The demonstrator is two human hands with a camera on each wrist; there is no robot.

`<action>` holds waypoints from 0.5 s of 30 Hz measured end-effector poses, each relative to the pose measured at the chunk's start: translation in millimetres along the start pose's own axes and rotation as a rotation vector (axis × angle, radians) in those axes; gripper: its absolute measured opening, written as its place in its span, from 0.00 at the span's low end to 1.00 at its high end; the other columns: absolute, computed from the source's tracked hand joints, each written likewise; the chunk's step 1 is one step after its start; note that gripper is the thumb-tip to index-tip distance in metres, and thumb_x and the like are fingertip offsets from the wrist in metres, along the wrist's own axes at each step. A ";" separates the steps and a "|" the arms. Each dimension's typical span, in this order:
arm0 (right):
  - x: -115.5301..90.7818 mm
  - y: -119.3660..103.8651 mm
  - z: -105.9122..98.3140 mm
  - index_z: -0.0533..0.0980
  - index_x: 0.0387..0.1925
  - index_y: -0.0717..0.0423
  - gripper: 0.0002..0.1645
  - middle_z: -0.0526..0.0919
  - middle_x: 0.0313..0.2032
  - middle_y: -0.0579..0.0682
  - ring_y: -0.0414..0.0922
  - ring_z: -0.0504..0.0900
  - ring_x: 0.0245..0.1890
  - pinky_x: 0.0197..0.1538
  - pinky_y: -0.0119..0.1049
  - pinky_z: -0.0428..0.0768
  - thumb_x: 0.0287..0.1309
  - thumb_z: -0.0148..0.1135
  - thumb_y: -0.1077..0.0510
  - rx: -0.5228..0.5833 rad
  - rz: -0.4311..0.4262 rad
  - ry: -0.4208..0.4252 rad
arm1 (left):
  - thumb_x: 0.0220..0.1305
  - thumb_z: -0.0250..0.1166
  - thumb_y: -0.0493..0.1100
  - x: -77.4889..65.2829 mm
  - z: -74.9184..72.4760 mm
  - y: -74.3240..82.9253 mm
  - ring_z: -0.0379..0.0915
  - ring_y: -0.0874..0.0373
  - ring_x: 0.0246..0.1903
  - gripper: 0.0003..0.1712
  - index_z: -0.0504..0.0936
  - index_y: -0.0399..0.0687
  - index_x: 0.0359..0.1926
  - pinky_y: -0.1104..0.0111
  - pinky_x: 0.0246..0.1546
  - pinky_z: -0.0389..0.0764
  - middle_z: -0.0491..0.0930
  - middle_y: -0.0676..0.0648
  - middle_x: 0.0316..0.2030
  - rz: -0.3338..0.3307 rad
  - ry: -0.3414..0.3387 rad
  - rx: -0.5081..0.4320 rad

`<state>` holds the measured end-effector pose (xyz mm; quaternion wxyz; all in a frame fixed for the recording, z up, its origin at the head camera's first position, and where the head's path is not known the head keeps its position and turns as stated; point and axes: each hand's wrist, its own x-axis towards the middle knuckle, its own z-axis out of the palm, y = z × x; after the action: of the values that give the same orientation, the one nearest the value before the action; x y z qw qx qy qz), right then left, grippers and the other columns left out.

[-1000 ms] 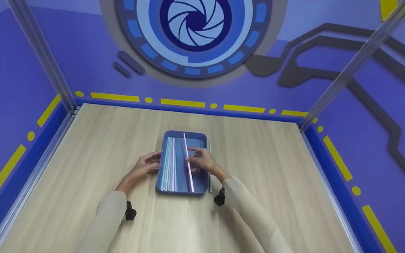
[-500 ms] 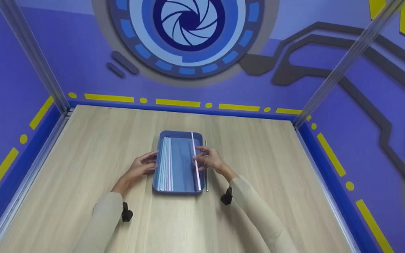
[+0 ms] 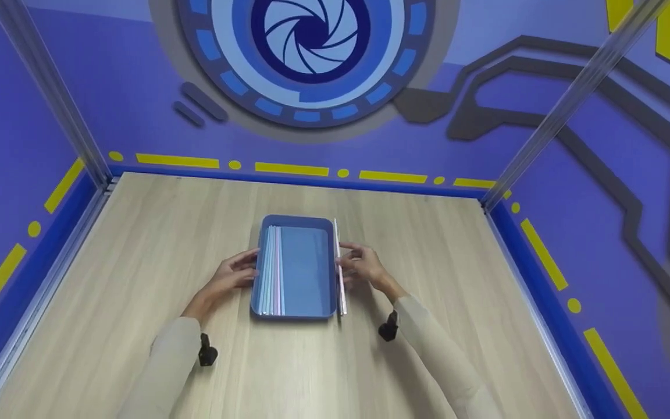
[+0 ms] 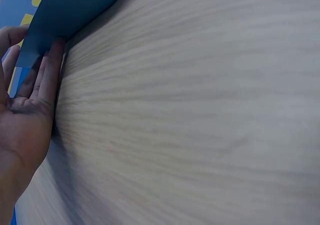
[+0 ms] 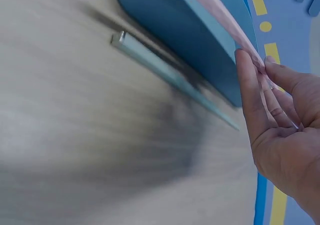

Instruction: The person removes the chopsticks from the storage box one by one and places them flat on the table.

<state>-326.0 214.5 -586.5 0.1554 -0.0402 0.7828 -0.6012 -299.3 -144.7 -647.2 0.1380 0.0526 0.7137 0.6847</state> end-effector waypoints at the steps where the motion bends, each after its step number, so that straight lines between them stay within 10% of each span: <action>1: -0.7 1.1 -2.4 0.70 0.69 0.66 0.32 0.84 0.34 0.51 0.41 0.86 0.29 0.37 0.47 0.91 0.64 0.65 0.67 -0.003 -0.001 0.008 | 0.69 0.62 0.34 0.1 -0.3 0.2 0.69 0.39 0.68 0.37 0.63 0.42 0.77 0.67 0.55 0.85 0.65 0.32 0.73 0.010 -0.004 0.004; 15: -4.5 34.7 -24.6 0.70 0.69 0.67 0.31 0.84 0.41 0.62 0.43 0.85 0.28 0.30 0.41 0.90 0.65 0.63 0.69 -0.043 -0.032 0.103 | 0.69 0.62 0.32 -0.8 -1.3 -0.4 0.75 0.48 0.62 0.37 0.63 0.40 0.76 0.70 0.53 0.85 0.67 0.30 0.71 0.021 -0.028 -0.055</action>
<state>-324.6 247.9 -613.0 0.1045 -0.0251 0.8018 -0.5878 -298.9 -146.2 -647.4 0.1420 0.0661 0.6921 0.7046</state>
